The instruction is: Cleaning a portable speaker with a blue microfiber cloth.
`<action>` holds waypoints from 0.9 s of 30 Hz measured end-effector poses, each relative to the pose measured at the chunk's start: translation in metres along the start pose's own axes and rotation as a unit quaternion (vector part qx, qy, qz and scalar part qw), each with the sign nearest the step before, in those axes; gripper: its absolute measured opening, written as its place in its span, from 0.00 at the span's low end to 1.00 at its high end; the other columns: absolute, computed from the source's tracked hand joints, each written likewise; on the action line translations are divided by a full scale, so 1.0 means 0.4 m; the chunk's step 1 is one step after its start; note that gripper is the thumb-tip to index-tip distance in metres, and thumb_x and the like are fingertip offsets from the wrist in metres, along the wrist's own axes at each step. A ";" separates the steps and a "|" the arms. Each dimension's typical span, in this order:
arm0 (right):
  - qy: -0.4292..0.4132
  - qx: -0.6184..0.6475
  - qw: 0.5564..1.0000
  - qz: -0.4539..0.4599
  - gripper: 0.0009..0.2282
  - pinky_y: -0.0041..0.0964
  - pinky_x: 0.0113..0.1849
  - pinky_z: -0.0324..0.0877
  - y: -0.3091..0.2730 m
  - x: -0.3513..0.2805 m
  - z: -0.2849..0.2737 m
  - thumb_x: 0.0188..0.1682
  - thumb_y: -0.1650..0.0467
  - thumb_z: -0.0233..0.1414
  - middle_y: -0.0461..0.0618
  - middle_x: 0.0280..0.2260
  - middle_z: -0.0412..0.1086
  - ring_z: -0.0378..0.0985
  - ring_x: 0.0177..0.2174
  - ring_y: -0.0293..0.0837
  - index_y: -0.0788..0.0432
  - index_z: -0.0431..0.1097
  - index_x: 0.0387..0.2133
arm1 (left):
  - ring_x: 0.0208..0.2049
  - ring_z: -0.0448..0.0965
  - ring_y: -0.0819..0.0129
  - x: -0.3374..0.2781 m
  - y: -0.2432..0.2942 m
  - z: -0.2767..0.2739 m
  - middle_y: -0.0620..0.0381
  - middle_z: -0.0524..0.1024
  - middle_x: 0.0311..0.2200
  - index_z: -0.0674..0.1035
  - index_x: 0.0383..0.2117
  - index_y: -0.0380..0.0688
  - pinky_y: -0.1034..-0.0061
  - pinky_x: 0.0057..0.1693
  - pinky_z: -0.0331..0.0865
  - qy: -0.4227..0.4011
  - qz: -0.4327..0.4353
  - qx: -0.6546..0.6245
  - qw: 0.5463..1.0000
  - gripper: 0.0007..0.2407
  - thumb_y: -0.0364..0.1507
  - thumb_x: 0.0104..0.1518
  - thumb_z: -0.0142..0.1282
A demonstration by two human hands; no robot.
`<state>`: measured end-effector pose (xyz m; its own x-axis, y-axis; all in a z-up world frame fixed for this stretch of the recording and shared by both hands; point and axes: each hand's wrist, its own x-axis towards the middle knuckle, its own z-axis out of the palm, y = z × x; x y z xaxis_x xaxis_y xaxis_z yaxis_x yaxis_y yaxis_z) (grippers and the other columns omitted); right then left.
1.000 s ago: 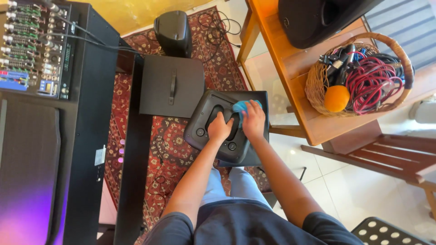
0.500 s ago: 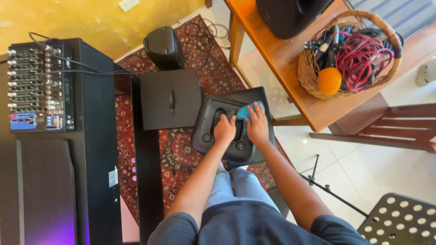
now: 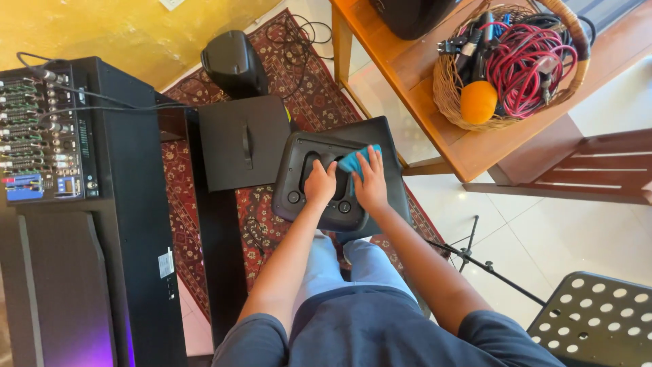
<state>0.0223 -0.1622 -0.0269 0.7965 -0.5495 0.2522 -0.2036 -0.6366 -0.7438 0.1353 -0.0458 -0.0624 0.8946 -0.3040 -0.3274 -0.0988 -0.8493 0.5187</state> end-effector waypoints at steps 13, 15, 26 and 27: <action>0.112 -0.064 0.975 0.180 0.23 0.52 0.55 0.63 -0.007 -0.009 0.054 0.54 0.67 0.54 0.67 0.61 0.60 0.63 0.58 0.66 0.64 0.62 0.62 | 0.21 0.82 0.53 0.059 0.026 -0.027 0.42 0.80 0.29 0.64 0.49 0.37 0.61 0.28 0.73 -0.181 -0.039 -0.146 0.972 0.22 0.44 0.63 0.50; 0.104 -0.071 0.963 0.237 0.22 0.53 0.54 0.66 -0.066 -0.084 0.055 0.56 0.68 0.52 0.65 0.62 0.61 0.66 0.57 0.65 0.62 0.62 0.62 | 0.15 0.76 0.69 0.057 -0.059 0.027 0.53 0.76 0.25 0.69 0.41 0.38 0.73 0.22 0.69 -0.205 -0.066 -0.300 0.929 0.17 0.42 0.63 0.54; 0.121 -0.214 0.955 0.164 0.23 0.55 0.53 0.65 -0.130 -0.015 0.083 0.47 0.71 0.56 0.57 0.64 0.60 0.61 0.61 0.61 0.52 0.67 0.59 | 0.16 0.76 0.63 0.099 -0.036 0.005 0.49 0.76 0.23 0.68 0.40 0.40 0.67 0.22 0.69 -0.282 -0.075 -0.331 0.897 0.14 0.39 0.64 0.54; 0.123 -0.185 0.958 0.183 0.22 0.55 0.51 0.65 -0.120 0.000 0.076 0.48 0.71 0.56 0.59 0.64 0.59 0.62 0.61 0.62 0.53 0.67 0.59 | 0.17 0.76 0.62 0.099 -0.027 -0.009 0.49 0.77 0.24 0.69 0.40 0.40 0.66 0.23 0.70 -0.305 -0.078 -0.348 0.883 0.14 0.39 0.63 0.54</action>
<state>0.0495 -0.1153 -0.0100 0.4838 -0.8547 0.1882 -0.6683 -0.4997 -0.5511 0.1734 -0.0471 -0.0782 0.4518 -0.5629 -0.6921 0.4861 -0.4952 0.7200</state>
